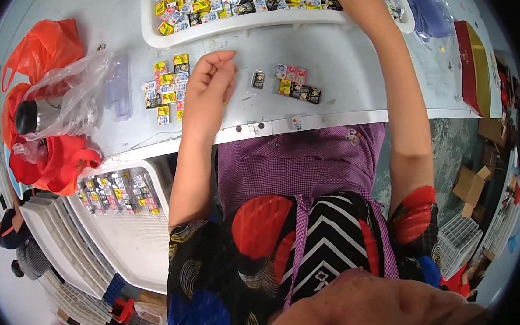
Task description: Sorting small colorful toy pieces from a large tray and arranging them into organized rows on a workbench.
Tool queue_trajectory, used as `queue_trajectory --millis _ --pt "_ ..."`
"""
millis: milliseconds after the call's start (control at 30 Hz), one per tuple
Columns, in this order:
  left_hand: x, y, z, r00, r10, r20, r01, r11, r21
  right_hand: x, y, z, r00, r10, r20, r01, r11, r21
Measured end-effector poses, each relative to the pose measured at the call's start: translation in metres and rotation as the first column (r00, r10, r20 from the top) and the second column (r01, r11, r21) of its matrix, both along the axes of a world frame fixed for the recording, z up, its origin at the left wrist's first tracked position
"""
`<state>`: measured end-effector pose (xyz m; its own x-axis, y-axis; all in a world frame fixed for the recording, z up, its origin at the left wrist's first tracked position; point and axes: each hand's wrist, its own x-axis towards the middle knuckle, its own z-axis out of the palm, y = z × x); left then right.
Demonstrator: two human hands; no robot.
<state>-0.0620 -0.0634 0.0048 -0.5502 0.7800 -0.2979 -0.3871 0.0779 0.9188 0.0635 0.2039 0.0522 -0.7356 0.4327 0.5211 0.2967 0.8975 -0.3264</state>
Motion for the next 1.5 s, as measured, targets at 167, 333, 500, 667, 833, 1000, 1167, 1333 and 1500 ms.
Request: queue_trajectory --millis 167,333,500,667,833,1000,1167,1333,1500 --pt "-0.007 -0.009 -0.022 0.984 0.005 0.178 -0.059 0.953 0.299 0.021 -0.087 -0.017 0.981 0.159 -0.112 -0.193 0.711 -0.676" --pt "0.001 -0.001 -0.024 0.995 0.001 0.104 -0.034 0.949 0.314 0.028 -0.146 -0.039 0.981 0.187 0.058 -0.089 0.691 -0.718" --pt "0.007 -0.002 -0.030 0.970 0.091 -0.226 -0.076 0.995 0.071 0.029 -0.162 -0.069 0.997 0.079 0.014 -0.067 0.913 -0.403" --pt "0.014 -0.001 -0.029 0.902 0.094 -0.421 -0.094 0.995 0.020 0.030 -0.162 -0.073 0.999 0.014 0.037 -0.003 0.961 -0.278" --pt "0.012 0.000 -0.035 0.875 0.111 -0.471 -0.114 0.993 0.021 0.030 -0.160 -0.072 0.997 0.068 0.042 -0.055 0.965 -0.257" --pt "0.011 -0.004 -0.028 0.634 0.018 -0.773 -0.119 0.990 -0.074 0.030 -0.158 -0.070 0.992 0.121 0.025 -0.113 0.973 -0.203" --pt "0.017 -0.005 -0.029 0.283 0.006 -0.959 0.027 1.000 0.014 0.029 -0.158 -0.071 0.994 0.107 0.029 -0.100 0.980 -0.174" --pt "0.013 -0.007 -0.027 0.278 -0.031 -0.960 0.034 0.999 -0.022 0.034 -0.154 -0.069 0.988 0.006 -0.156 -0.051 0.955 -0.292" --pt "0.012 -0.006 -0.017 0.313 -0.030 -0.949 0.014 1.000 -0.027 0.024 -0.084 -0.037 0.940 -0.078 -0.332 0.069 0.997 -0.038"
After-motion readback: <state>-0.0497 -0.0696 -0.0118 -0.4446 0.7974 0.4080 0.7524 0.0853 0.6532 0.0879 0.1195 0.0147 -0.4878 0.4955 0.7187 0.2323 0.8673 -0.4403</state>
